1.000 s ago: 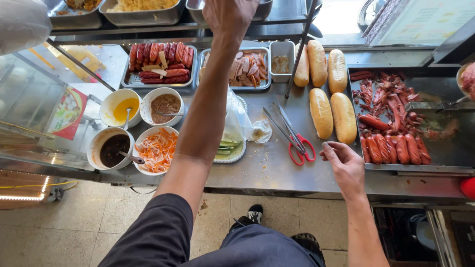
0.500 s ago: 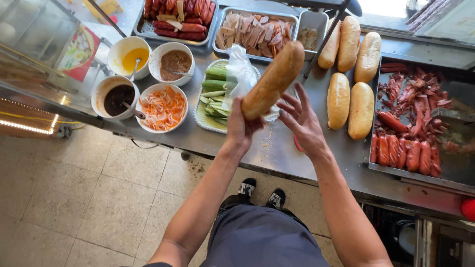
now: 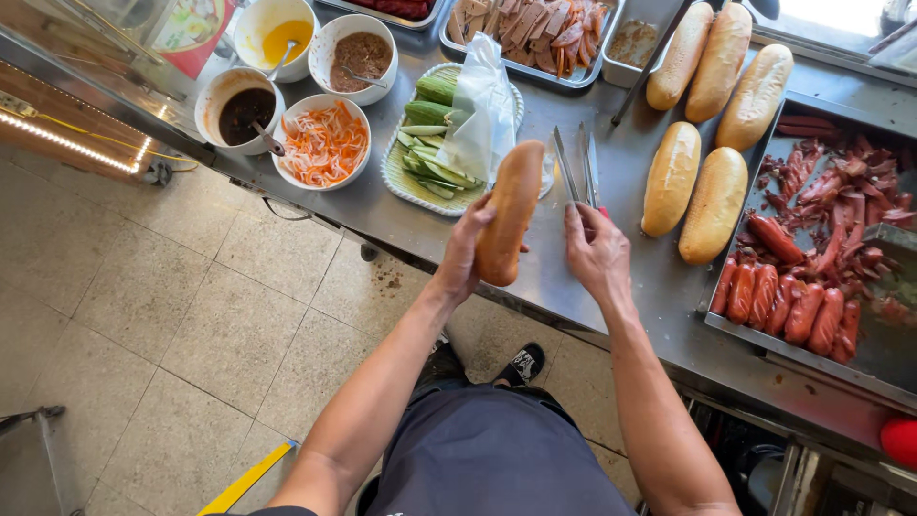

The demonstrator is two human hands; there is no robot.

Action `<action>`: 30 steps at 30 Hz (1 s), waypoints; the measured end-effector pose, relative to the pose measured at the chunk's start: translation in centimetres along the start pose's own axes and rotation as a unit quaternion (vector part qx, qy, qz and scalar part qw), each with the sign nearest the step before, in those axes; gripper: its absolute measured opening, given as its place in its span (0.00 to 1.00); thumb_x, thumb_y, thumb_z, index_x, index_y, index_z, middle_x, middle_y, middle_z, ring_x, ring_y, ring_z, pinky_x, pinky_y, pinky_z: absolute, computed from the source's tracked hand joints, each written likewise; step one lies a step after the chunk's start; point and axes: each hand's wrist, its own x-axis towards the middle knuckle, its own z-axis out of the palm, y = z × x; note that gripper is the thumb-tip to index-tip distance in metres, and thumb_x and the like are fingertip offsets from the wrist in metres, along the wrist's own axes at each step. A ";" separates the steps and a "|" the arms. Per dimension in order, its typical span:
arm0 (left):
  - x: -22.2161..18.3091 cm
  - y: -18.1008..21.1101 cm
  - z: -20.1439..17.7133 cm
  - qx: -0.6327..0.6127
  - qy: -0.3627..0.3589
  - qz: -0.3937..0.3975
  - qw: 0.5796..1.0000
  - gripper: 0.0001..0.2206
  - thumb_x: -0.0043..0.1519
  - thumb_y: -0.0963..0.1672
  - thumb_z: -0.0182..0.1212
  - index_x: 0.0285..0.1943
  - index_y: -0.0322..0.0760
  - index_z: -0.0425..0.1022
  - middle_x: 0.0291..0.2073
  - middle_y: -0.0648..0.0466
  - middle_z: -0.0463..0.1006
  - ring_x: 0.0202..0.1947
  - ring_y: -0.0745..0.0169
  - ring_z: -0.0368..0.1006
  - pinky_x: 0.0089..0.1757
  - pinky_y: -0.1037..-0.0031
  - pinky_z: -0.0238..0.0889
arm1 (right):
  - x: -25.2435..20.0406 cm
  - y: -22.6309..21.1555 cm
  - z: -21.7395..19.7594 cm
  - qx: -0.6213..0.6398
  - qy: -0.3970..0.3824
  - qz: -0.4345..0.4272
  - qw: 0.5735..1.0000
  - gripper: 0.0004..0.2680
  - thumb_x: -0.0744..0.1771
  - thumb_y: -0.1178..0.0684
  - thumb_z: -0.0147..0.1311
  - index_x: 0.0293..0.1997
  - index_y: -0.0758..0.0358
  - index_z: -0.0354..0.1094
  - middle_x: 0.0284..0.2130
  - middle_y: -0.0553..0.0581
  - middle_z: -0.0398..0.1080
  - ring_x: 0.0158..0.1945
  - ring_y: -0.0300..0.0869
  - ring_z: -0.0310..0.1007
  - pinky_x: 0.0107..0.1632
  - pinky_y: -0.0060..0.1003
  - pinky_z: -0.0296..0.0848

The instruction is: The person prepares a sandwich by cutting a baguette open, spreading sauces and pâté, adding meat, cucumbers, and pickled vegetables, then heating it in a toaster before placing it in a paper bag.

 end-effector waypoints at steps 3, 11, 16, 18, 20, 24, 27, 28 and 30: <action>-0.1 0.3 -1.3 -0.132 -0.050 -0.008 0.990 0.34 0.63 0.60 0.56 0.63 0.28 0.67 0.41 0.46 0.78 0.34 0.58 0.79 0.34 0.69 0.76 | 1.0 4.1 -0.4 -0.162 0.101 -0.058 0.980 0.14 0.66 0.50 0.61 0.55 0.63 0.74 0.43 0.65 0.75 0.45 0.53 0.78 0.52 0.45 0.75; -0.5 2.5 -4.8 -0.166 0.020 -0.041 0.985 0.32 0.65 0.62 0.52 0.60 0.31 0.69 0.39 0.48 0.77 0.32 0.60 0.79 0.35 0.69 0.77 | 1.1 3.2 1.5 -0.238 0.117 -0.046 0.963 0.14 0.65 0.49 0.63 0.51 0.64 0.74 0.41 0.67 0.73 0.46 0.59 0.74 0.52 0.53 0.72; -1.0 3.4 -7.3 -0.184 0.026 -0.073 0.980 0.30 0.63 0.61 0.51 0.57 0.32 0.69 0.37 0.50 0.78 0.31 0.59 0.80 0.32 0.66 0.78 | 2.6 0.1 4.5 -0.253 0.083 -0.011 0.964 0.17 0.64 0.45 0.63 0.51 0.66 0.72 0.43 0.67 0.72 0.47 0.58 0.73 0.52 0.52 0.71; -0.8 3.7 -8.3 -0.194 0.007 -0.067 0.979 0.31 0.64 0.61 0.50 0.56 0.31 0.69 0.35 0.48 0.78 0.29 0.59 0.79 0.30 0.66 0.78 | 2.4 0.1 5.6 -0.265 0.097 -0.064 0.957 0.22 0.60 0.47 0.65 0.56 0.67 0.70 0.42 0.70 0.71 0.45 0.61 0.72 0.49 0.53 0.70; -0.5 3.9 -9.7 -0.198 0.006 -0.060 0.978 0.30 0.63 0.60 0.52 0.57 0.31 0.69 0.36 0.47 0.78 0.29 0.58 0.80 0.30 0.66 0.78 | 1.4 1.2 6.1 -0.256 0.111 -0.081 0.957 0.19 0.66 0.45 0.63 0.59 0.64 0.70 0.43 0.69 0.72 0.49 0.60 0.72 0.53 0.52 0.70; -0.2 4.1 -12.0 -0.220 0.019 -0.069 0.973 0.33 0.66 0.62 0.54 0.57 0.28 0.68 0.35 0.47 0.75 0.30 0.57 0.79 0.31 0.66 0.78 | -0.3 4.1 4.9 -0.320 0.193 -0.062 0.925 0.19 0.66 0.49 0.62 0.63 0.65 0.68 0.45 0.72 0.72 0.49 0.62 0.73 0.51 0.52 0.72; 1.1 4.3 -12.0 -0.199 0.022 -0.084 0.976 0.32 0.63 0.62 0.55 0.57 0.32 0.68 0.35 0.49 0.76 0.29 0.57 0.79 0.29 0.67 0.77 | -0.3 4.9 3.4 -0.348 0.100 -0.017 0.932 0.24 0.62 0.53 0.61 0.66 0.66 0.65 0.41 0.73 0.74 0.43 0.64 0.75 0.49 0.55 0.74; 1.5 4.4 -11.8 -0.199 0.015 -0.070 0.977 0.32 0.63 0.62 0.55 0.57 0.31 0.68 0.36 0.48 0.76 0.29 0.57 0.79 0.28 0.67 0.77 | -0.2 4.8 2.8 -0.349 0.076 0.015 0.934 0.25 0.61 0.53 0.63 0.65 0.65 0.65 0.39 0.71 0.74 0.42 0.63 0.76 0.48 0.54 0.74; 2.5 4.8 -11.3 -0.195 0.002 -0.042 0.980 0.32 0.64 0.61 0.54 0.58 0.30 0.69 0.37 0.47 0.77 0.29 0.56 0.80 0.28 0.68 0.77 | -0.2 4.1 2.1 -0.344 0.029 0.082 0.935 0.26 0.58 0.53 0.67 0.63 0.63 0.64 0.36 0.69 0.76 0.39 0.60 0.76 0.47 0.51 0.75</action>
